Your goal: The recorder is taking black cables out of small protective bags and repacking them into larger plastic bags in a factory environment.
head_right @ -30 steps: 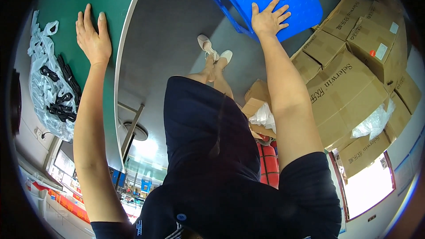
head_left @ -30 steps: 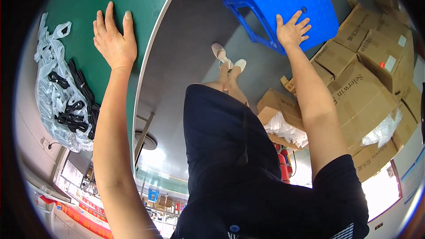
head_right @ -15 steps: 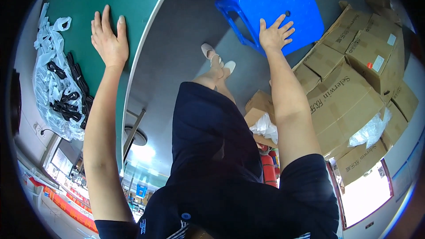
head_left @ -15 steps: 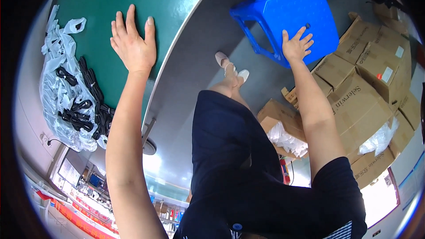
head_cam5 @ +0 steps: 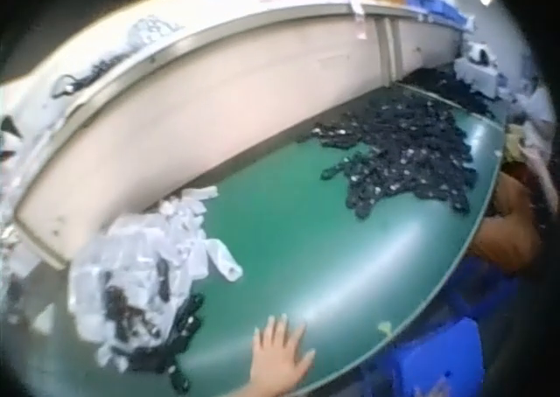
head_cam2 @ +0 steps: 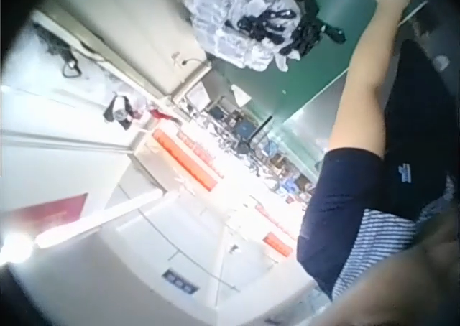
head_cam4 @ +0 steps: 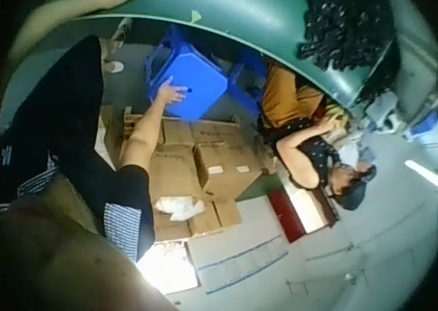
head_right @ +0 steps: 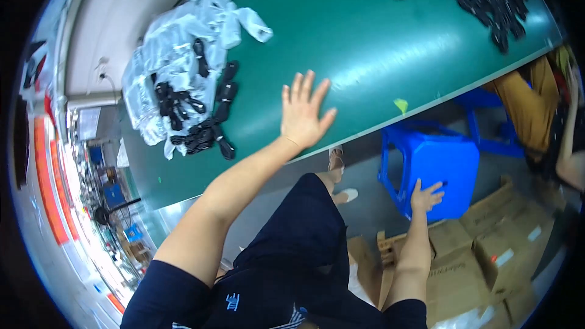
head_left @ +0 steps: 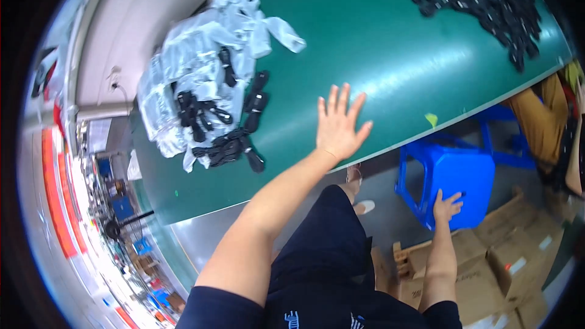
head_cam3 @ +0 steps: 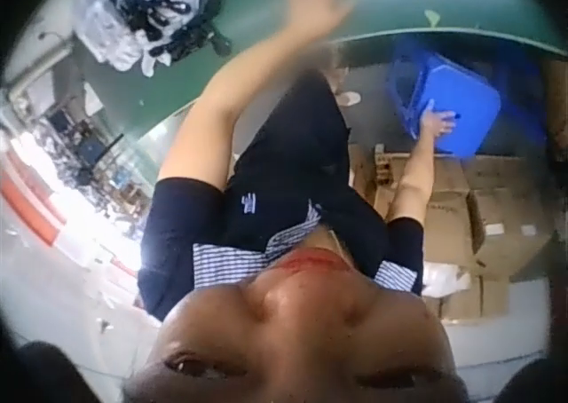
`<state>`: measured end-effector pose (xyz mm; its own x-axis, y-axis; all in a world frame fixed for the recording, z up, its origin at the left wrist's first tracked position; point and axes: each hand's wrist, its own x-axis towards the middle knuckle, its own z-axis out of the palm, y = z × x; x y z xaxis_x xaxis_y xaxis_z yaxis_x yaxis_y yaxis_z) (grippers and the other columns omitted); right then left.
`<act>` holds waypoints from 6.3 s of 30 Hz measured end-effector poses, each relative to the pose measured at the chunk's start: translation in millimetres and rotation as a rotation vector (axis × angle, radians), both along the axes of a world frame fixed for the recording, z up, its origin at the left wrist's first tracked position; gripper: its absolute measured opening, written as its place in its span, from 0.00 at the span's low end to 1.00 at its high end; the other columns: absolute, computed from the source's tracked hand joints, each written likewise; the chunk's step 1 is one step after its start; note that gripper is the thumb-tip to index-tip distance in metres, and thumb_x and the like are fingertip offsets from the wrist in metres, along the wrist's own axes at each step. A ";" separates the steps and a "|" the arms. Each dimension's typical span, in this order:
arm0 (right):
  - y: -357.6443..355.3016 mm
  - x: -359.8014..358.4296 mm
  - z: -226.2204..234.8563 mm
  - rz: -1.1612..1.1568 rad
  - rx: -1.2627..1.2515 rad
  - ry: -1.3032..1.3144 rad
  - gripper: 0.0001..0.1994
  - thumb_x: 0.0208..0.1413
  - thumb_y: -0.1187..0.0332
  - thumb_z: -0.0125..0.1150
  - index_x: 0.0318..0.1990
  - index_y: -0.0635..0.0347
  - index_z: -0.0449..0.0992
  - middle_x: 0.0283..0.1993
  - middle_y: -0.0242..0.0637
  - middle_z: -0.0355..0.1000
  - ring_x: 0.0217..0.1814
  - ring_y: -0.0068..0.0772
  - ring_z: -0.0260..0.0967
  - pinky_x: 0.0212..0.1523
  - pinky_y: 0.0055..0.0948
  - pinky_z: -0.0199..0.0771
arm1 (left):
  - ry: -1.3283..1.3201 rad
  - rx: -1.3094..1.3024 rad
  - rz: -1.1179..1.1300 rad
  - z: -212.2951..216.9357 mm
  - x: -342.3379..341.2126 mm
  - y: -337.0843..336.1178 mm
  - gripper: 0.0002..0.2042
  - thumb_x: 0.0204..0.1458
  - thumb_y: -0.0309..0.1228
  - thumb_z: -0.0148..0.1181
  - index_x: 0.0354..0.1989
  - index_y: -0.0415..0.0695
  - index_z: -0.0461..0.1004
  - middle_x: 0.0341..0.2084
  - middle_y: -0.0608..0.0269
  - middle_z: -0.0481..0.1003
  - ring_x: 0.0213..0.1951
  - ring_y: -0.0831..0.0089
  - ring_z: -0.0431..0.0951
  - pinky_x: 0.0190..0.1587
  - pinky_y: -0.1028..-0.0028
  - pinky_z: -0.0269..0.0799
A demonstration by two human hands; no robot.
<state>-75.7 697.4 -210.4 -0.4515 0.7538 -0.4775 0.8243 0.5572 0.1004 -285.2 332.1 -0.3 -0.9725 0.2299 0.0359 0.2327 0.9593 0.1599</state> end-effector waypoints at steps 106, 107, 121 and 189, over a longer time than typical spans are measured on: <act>-22.9 -30.0 91.5 -0.564 -0.169 0.275 0.49 0.54 0.44 0.54 0.69 0.54 0.25 0.55 0.62 0.66 0.54 0.61 0.67 0.55 0.44 0.67 | -0.298 0.086 -0.715 9.2 -10.9 -12.6 0.31 0.47 0.44 0.58 0.62 0.49 0.62 0.65 0.41 0.50 0.65 0.37 0.47 0.60 0.35 0.39; -38.2 -20.2 93.8 -0.548 -0.175 0.308 0.50 0.54 0.44 0.54 0.69 0.54 0.25 0.55 0.63 0.66 0.54 0.61 0.67 0.54 0.44 0.67 | -0.273 0.099 -0.704 11.3 -10.6 -16.0 0.31 0.47 0.44 0.58 0.62 0.49 0.62 0.65 0.41 0.50 0.65 0.37 0.47 0.60 0.35 0.39; -243.8 118.1 48.2 -0.091 -0.590 0.240 0.52 0.47 0.54 0.60 0.70 0.55 0.26 0.32 0.51 0.73 0.34 0.55 0.72 0.38 0.44 0.72 | -0.220 0.336 -0.616 25.3 -16.7 -45.5 0.29 0.46 0.45 0.60 0.58 0.51 0.65 0.61 0.51 0.58 0.65 0.49 0.53 0.59 0.44 0.52; -73.5 -26.4 -55.6 1.173 -0.662 -0.374 0.20 0.52 0.62 0.61 0.51 0.62 0.74 0.36 0.37 0.78 0.35 0.33 0.73 0.36 0.30 0.72 | 0.006 0.490 -0.491 -35.6 19.6 -33.4 0.22 0.53 0.42 0.54 0.55 0.47 0.67 0.62 0.52 0.59 0.67 0.56 0.51 0.67 0.51 0.41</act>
<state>-102.2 623.8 -266.0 -0.4224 -0.3801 -0.8229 -0.1673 0.9249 -0.3413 -265.6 298.7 -36.0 -0.7595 0.5992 0.2531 0.6236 0.5601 0.5453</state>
